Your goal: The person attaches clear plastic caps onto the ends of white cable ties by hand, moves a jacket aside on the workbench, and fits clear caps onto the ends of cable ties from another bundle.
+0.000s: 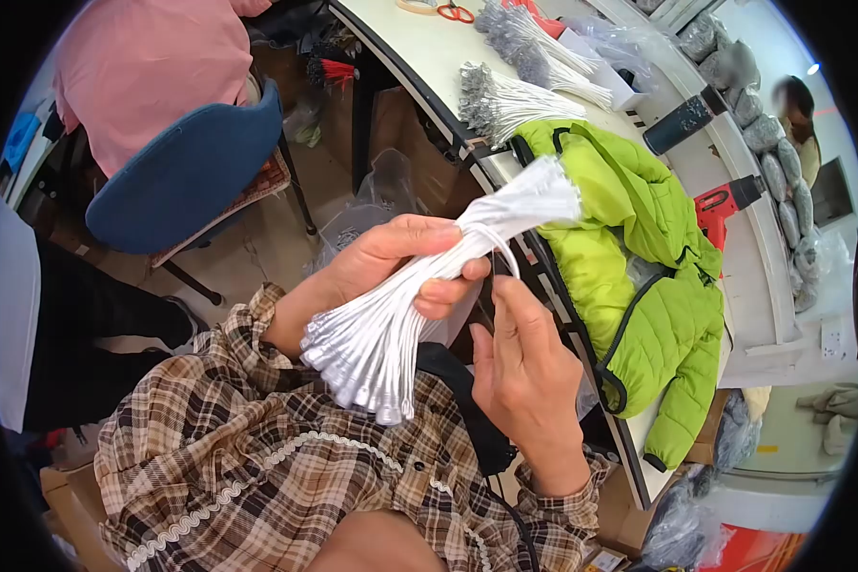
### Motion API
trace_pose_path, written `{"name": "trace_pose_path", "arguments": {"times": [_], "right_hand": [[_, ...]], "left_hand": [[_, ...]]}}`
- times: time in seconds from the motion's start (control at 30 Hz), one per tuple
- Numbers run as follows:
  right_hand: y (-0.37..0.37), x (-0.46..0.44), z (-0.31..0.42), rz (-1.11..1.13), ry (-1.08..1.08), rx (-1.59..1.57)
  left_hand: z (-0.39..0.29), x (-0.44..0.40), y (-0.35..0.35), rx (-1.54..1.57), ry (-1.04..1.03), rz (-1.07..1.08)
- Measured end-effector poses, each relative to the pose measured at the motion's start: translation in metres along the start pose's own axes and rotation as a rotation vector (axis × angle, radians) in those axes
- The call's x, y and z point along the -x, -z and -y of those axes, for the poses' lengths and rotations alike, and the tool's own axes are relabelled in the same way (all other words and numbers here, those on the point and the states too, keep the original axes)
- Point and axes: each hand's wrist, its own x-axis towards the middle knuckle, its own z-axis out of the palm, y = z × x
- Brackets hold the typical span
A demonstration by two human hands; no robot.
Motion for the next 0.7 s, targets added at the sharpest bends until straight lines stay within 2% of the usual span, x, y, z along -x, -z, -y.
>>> {"name": "trace_pose_path", "arguments": {"times": [0.13, 0.17, 0.3, 0.33, 0.4, 0.47, 0.57, 0.63, 0.7], "right_hand": [[0.0, -0.001, 0.0, 0.023, -0.253, -0.321], [0.002, -0.001, 0.0, 0.022, -0.253, -0.32], [0.018, 0.004, 0.005, 0.07, -0.342, -0.846], [0.022, 0.0, 0.01, 0.082, -0.374, -0.832], [0.015, -0.009, 0.019, 0.091, -0.414, -0.821], [0.0, -0.019, 0.023, 0.086, -0.086, -0.486], [-0.003, -0.025, 0.03, 0.129, 0.034, -0.381], [-0.002, -0.022, 0.032, 0.168, 0.127, -0.195], [0.002, -0.017, 0.026, 0.106, 0.159, -0.149]], "left_hand": [[-0.001, -0.001, -0.017, 0.036, -0.021, -0.094], [-0.002, 0.0, -0.015, 0.035, -0.021, -0.093], [-0.001, 0.009, 0.002, -0.963, -0.153, -0.152], [0.001, 0.009, 0.003, -0.963, -0.147, -0.152], [0.006, 0.009, 0.006, -1.446, -0.234, -0.123], [0.008, 0.007, 0.006, -1.928, -0.33, -0.073], [0.002, 0.008, 0.002, -1.901, -0.29, -0.111], [-0.006, 0.008, 0.001, -1.872, -0.255, -0.151], [-0.009, 0.007, 0.009, -1.582, -0.348, -0.218]]}}
